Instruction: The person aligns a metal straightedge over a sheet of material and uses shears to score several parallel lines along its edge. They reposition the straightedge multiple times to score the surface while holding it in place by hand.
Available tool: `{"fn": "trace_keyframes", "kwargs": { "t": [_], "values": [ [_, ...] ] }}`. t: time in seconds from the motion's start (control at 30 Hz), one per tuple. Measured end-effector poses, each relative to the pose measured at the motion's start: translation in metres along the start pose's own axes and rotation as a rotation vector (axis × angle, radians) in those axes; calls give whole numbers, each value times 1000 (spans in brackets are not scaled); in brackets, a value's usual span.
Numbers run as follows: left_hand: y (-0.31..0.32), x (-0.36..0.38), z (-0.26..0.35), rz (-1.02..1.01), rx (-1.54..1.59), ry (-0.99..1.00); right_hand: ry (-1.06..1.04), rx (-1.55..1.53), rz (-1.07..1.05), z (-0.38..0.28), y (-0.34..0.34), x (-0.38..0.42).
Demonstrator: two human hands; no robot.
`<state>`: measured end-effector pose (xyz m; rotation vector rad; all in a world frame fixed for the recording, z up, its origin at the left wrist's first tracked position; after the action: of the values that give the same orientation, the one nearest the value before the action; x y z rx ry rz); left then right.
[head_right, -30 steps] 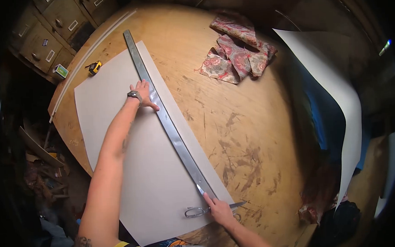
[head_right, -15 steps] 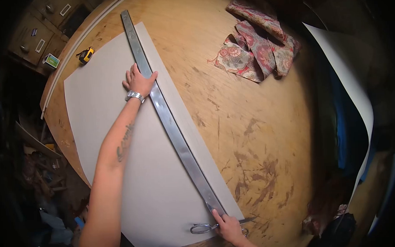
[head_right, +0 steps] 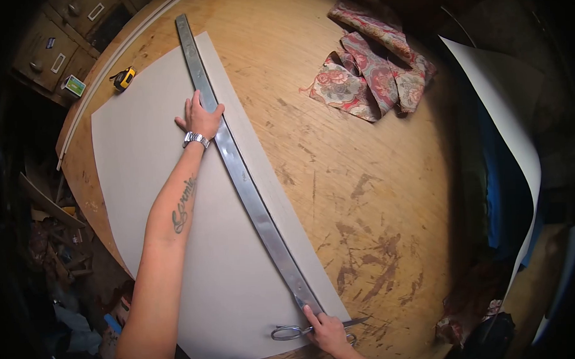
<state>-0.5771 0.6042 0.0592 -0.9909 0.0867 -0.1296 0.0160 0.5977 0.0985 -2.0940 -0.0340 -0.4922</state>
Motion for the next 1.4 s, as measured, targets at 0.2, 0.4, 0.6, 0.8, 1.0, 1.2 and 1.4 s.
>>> {"fn": "trace_keyframes", "kwargs": {
  "t": [0.2, 0.4, 0.6, 0.8, 1.0, 1.2, 1.4],
  "values": [
    [3, -2, -2, -18, -24, 3, 20, -1, -24, -1, -1, 0],
    [-25, -14, 9, -210, -445, 287, 15, -14, 25, 0, 2, 0],
    [-51, -24, 26, -646, -755, 363, 34, -26, 14, -2, -5, -3],
    [-52, -24, 17, -655, -661, 339, 9, -151, -8, 4, -80, -46],
    [-50, -25, 27, -679, -705, 327, -107, -56, 344, 24, -244, -322],
    [-57, -23, 30, -719, -726, 349, -240, 181, 391, -50, -295, -609],
    [-55, -25, 26, -707, -681, 428, -219, 297, 493, -106, -273, -733]
  ]
}}
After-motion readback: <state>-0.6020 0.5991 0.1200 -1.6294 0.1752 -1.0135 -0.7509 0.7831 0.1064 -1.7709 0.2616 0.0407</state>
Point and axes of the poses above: each hand's wrist, its own x-axis away from the middle knuckle, its own y-axis out of the palm, z = x × y, the point moved 3 cm from there along -x, towards the middle knuckle, and after that the axes turned 5 degrees about x, right-handed, at the moved point
